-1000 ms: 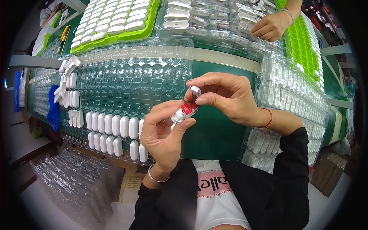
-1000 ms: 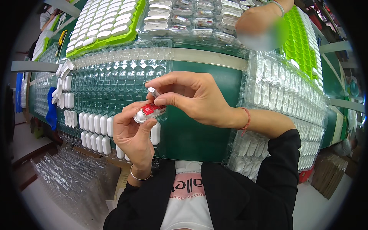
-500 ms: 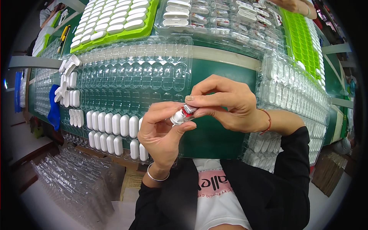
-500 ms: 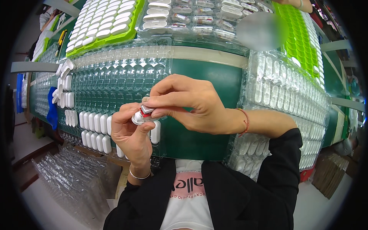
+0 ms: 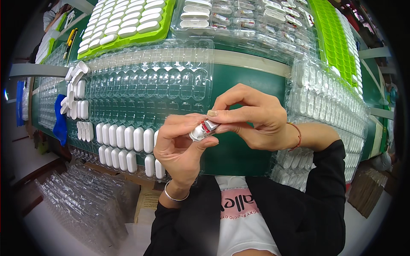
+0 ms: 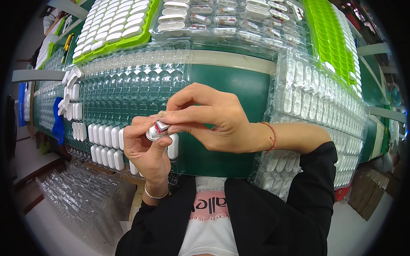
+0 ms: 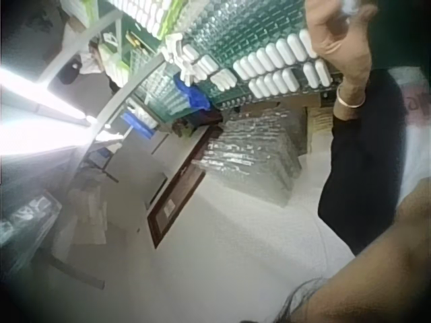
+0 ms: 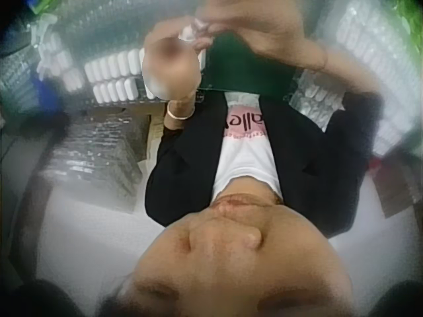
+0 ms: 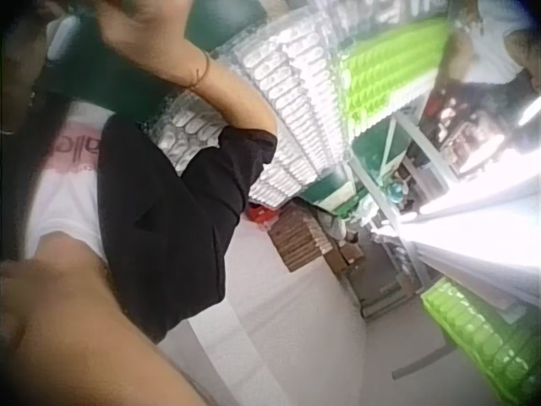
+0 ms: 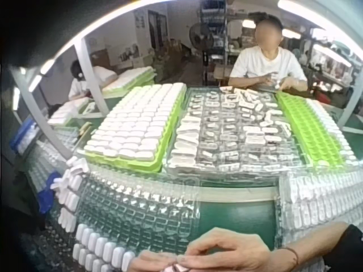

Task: The person assembles small electronic components by hand on a green workbench. They place small red and white parts into white plastic cases, close the cases, and place them into clear plastic trays. The person repeats this process for multiple units, organizing the finished items into rows on the table.

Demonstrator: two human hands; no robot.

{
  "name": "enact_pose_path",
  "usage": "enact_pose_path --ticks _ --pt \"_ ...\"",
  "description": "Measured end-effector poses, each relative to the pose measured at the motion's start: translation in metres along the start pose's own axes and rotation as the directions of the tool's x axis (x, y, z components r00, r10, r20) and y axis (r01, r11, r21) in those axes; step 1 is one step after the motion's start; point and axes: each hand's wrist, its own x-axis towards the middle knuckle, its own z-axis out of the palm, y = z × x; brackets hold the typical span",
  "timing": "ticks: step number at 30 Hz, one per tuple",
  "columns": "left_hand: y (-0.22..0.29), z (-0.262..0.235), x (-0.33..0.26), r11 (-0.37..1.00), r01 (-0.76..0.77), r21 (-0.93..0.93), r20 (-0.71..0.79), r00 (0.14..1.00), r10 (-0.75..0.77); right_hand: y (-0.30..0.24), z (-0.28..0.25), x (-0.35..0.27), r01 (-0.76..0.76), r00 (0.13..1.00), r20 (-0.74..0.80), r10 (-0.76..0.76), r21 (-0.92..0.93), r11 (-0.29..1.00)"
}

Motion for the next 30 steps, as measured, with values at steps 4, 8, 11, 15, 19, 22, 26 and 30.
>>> enact_pose_path --ticks 4,8,11,15,19,22,26,30 --pt "0.0 0.002 0.001 1.0 -0.022 -0.022 0.007 1.0 0.022 -0.002 -0.001 0.001 0.022 1.0 0.001 -0.022 -0.025 0.999" --pt "-0.001 0.001 0.0 0.999 -0.044 -0.021 0.024 0.999 0.045 -0.005 -0.002 0.003 0.096 0.995 0.034 -0.093 -0.128 0.987" --pt "-0.003 -0.001 -0.002 0.999 -0.03 -0.036 0.001 1.0 0.03 -0.006 -0.001 0.004 0.144 0.989 0.058 -0.135 -0.196 0.97" --pt "0.001 0.003 0.0 0.982 0.003 -0.19 -0.07 0.997 -0.016 -0.014 0.003 0.006 0.059 0.998 0.024 -0.057 -0.127 0.99" --pt "0.002 0.001 0.005 0.981 0.025 -0.192 -0.015 0.999 -0.028 -0.009 -0.001 0.004 0.061 0.998 0.021 -0.059 -0.099 0.993" --pt "0.01 -0.003 0.006 0.971 0.127 -0.2 -0.015 0.991 -0.133 -0.003 0.0 0.005 0.126 0.992 0.001 -0.128 -0.174 0.977" --pt "0.023 -0.008 0.01 0.941 0.333 -0.067 0.091 0.941 -0.326 0.002 -0.001 0.003 0.184 0.982 0.019 -0.186 -0.257 0.949" --pt "0.023 -0.012 0.008 0.932 0.357 0.055 0.089 0.928 -0.361 0.006 0.001 0.001 0.243 0.969 0.031 -0.243 -0.264 0.933"
